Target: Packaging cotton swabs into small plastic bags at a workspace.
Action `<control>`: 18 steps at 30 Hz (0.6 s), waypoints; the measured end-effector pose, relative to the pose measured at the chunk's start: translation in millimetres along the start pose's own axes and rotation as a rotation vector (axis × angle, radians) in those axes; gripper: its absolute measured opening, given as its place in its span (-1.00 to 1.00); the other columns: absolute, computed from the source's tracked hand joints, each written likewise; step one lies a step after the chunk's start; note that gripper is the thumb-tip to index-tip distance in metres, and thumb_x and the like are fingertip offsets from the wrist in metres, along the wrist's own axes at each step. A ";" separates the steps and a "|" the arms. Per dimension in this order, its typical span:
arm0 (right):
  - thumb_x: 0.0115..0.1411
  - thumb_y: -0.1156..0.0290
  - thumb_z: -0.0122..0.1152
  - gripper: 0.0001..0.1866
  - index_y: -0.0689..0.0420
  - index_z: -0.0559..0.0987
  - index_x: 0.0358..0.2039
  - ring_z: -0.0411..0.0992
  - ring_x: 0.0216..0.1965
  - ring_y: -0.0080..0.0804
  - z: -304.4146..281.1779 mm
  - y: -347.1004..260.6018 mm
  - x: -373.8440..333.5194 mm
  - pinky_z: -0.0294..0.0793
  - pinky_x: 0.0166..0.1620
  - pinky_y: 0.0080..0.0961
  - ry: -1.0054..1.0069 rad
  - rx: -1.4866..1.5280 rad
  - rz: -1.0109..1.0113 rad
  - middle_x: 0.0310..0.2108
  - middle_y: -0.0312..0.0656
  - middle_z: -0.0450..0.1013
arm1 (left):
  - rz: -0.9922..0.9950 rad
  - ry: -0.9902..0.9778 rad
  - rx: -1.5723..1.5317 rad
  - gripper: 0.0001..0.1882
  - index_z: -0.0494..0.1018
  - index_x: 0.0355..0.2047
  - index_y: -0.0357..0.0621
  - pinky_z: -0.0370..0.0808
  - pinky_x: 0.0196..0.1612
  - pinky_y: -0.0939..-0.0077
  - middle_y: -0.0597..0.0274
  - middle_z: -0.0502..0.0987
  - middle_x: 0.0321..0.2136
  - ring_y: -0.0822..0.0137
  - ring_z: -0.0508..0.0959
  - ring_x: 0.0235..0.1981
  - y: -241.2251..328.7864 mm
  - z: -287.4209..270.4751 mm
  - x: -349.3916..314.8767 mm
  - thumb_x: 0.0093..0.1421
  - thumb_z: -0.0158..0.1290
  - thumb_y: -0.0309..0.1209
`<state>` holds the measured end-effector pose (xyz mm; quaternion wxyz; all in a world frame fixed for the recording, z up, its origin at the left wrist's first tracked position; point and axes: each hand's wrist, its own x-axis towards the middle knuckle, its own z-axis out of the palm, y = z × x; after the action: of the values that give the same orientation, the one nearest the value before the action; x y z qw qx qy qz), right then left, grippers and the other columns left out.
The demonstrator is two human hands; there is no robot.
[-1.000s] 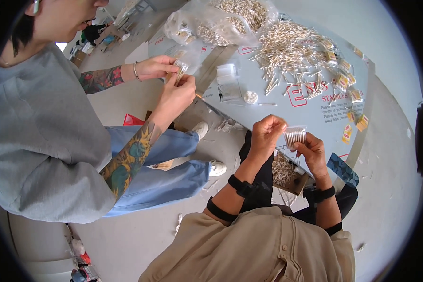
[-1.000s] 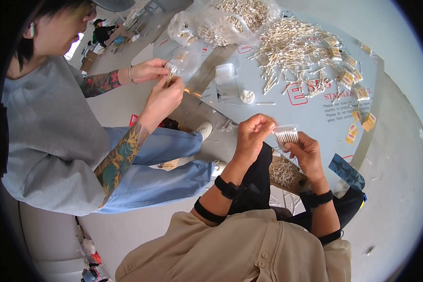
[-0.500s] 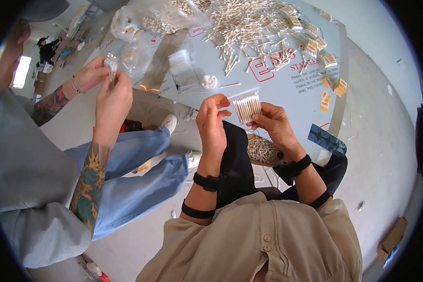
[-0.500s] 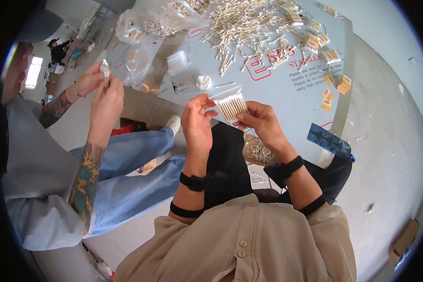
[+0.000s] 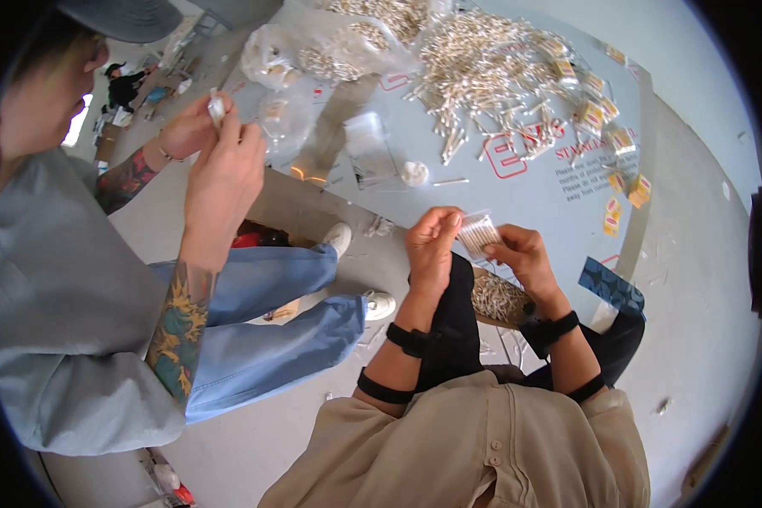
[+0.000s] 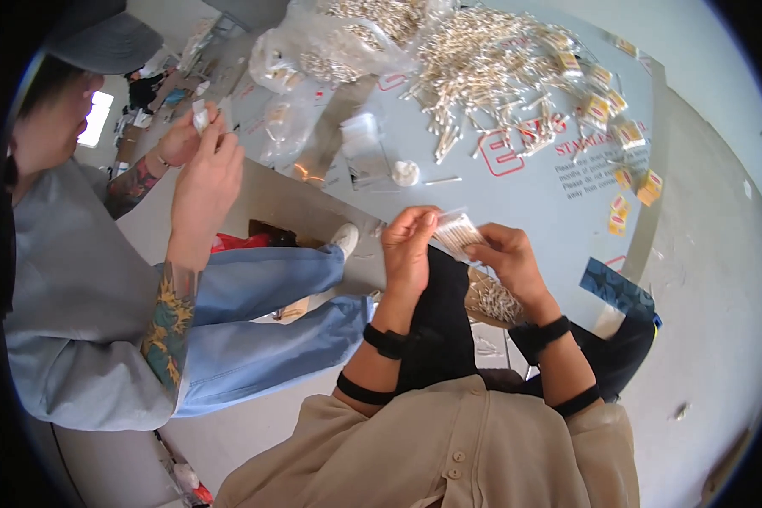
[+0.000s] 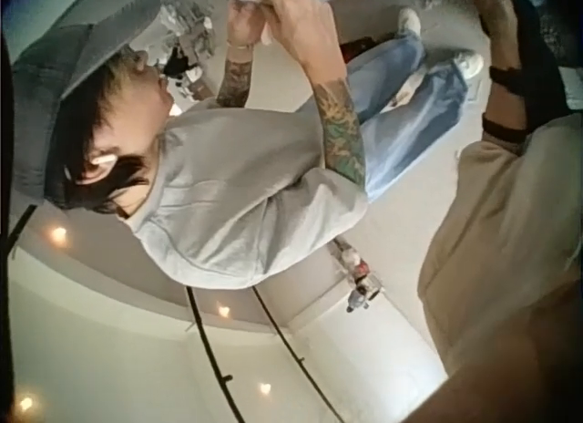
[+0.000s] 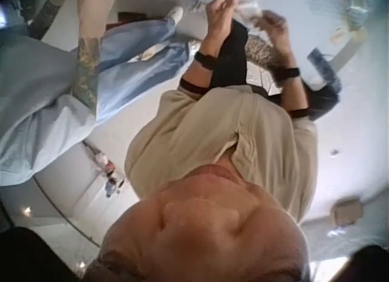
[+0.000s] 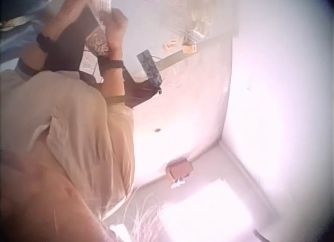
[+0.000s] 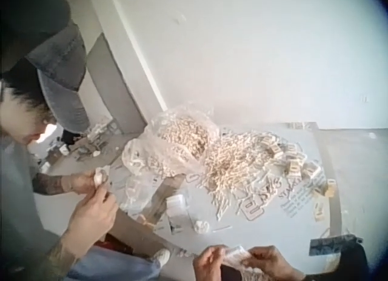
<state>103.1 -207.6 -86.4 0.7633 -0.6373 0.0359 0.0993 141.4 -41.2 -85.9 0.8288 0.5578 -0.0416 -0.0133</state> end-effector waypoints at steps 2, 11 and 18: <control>0.14 0.48 0.17 -0.82 0.32 0.56 -0.29 0.40 -0.50 -0.62 -16.8 20.4 2.6 0.33 -0.46 -0.67 0.065 -0.032 0.028 -0.53 -0.29 0.46 | -0.064 0.077 0.121 -0.73 0.46 -0.13 -0.23 0.41 -0.30 0.66 0.32 0.54 -0.34 0.55 0.47 -0.29 -7.1 11.9 1.1 0.31 -0.01 -0.28; 0.10 0.44 0.16 -0.61 0.28 0.43 -0.05 0.44 -0.19 -0.18 -77.1 89.1 17.6 0.43 -0.14 -0.34 0.644 -0.769 -0.216 -0.15 -0.02 0.42 | -0.087 -0.258 0.764 -0.82 0.47 -0.25 -0.24 0.46 -0.32 0.57 0.15 0.51 -0.27 0.39 0.52 -0.33 -56.7 -45.8 -21.5 0.12 0.10 -0.48; 0.13 0.35 0.14 -0.49 0.19 0.35 0.09 0.17 0.18 -0.15 -78.1 110.6 1.6 0.10 0.18 -0.21 0.748 -1.225 -0.270 0.14 -0.09 0.25 | 0.214 -0.292 0.890 -0.81 0.46 -0.42 -0.22 0.44 -0.23 0.39 0.15 0.51 -0.34 0.17 0.50 -0.32 -56.2 -49.7 -21.4 -0.07 0.17 -0.44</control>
<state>88.5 -265.4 -208.0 0.2120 -0.9403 0.1531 -0.2179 125.6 -15.1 -157.7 0.4916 0.8434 -0.2163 0.0132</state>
